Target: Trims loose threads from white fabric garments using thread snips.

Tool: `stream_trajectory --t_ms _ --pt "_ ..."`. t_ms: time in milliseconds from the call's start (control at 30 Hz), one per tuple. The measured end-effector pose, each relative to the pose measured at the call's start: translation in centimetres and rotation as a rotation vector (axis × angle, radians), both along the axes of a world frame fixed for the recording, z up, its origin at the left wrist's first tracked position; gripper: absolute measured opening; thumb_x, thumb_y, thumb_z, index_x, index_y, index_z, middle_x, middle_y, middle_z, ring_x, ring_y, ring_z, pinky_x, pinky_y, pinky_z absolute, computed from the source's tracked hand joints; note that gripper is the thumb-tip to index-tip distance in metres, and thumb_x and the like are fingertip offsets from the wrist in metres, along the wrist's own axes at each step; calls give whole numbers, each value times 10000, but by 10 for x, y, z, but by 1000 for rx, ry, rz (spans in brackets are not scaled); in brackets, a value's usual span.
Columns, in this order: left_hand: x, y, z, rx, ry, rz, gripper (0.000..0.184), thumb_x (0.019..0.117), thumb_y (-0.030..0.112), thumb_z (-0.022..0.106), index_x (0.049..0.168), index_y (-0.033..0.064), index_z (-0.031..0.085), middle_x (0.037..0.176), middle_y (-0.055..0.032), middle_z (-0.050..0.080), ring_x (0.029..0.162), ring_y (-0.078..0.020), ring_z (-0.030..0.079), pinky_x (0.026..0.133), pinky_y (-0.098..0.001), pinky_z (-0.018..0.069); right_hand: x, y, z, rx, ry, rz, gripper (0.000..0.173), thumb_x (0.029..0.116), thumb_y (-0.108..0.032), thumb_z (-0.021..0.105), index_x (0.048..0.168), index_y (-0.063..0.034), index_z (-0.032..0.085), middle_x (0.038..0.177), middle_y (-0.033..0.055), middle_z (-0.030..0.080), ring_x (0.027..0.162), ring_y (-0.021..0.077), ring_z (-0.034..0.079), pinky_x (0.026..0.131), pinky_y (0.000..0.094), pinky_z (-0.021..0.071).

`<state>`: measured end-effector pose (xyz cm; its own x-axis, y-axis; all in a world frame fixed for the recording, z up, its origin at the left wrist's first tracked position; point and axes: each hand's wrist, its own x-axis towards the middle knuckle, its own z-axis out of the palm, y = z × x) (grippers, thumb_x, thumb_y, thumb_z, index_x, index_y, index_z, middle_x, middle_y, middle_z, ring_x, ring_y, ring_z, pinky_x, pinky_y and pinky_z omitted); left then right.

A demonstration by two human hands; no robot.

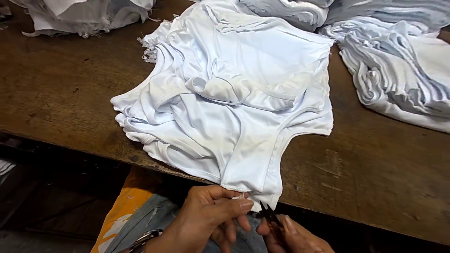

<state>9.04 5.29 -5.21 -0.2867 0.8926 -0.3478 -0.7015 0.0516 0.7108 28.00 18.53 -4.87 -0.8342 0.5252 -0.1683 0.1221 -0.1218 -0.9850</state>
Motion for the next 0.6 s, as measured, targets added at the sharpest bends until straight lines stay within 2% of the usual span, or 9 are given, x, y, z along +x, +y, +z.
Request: stream_trajectory --t_ms 100,200,333,433,600 --pt "2 10 -2 -47 -66 28 222 975 200 711 1024 -14 745 844 -132 722 570 -127 638 479 -255 544 -2 2 3 84 -33 3 448 1132 -246 340 1087 28 691 639 -17 481 488 59 386 431 230 335" --pt "2 4 -2 -81 -25 24 153 962 132 709 980 -17 741 775 -111 711 545 -116 630 475 -248 541 -2 9 7 207 -76 49 406 1123 -208 386 1057 35 705 648 -15 494 512 54 404 457 228 345" --pt "1 -15 -10 -21 118 -38 130 975 127 691 967 6 741 750 -100 719 536 -112 639 484 -250 550 -3 20 9 402 -157 185 372 1106 -214 457 998 12 732 677 27 577 545 84 477 501 271 412" --pt "0 -21 -14 6 143 -45 121 977 111 684 964 2 736 745 -102 717 533 -114 639 487 -254 551 -8 21 12 486 -204 255 379 1104 -243 470 959 -11 733 672 34 583 565 105 507 525 298 434" --pt "0 -22 -14 11 140 -45 120 976 107 686 954 0 736 738 -102 714 528 -114 636 488 -257 554 -19 16 12 520 -216 274 393 1103 -269 477 922 -28 729 631 27 550 544 115 494 510 310 412"
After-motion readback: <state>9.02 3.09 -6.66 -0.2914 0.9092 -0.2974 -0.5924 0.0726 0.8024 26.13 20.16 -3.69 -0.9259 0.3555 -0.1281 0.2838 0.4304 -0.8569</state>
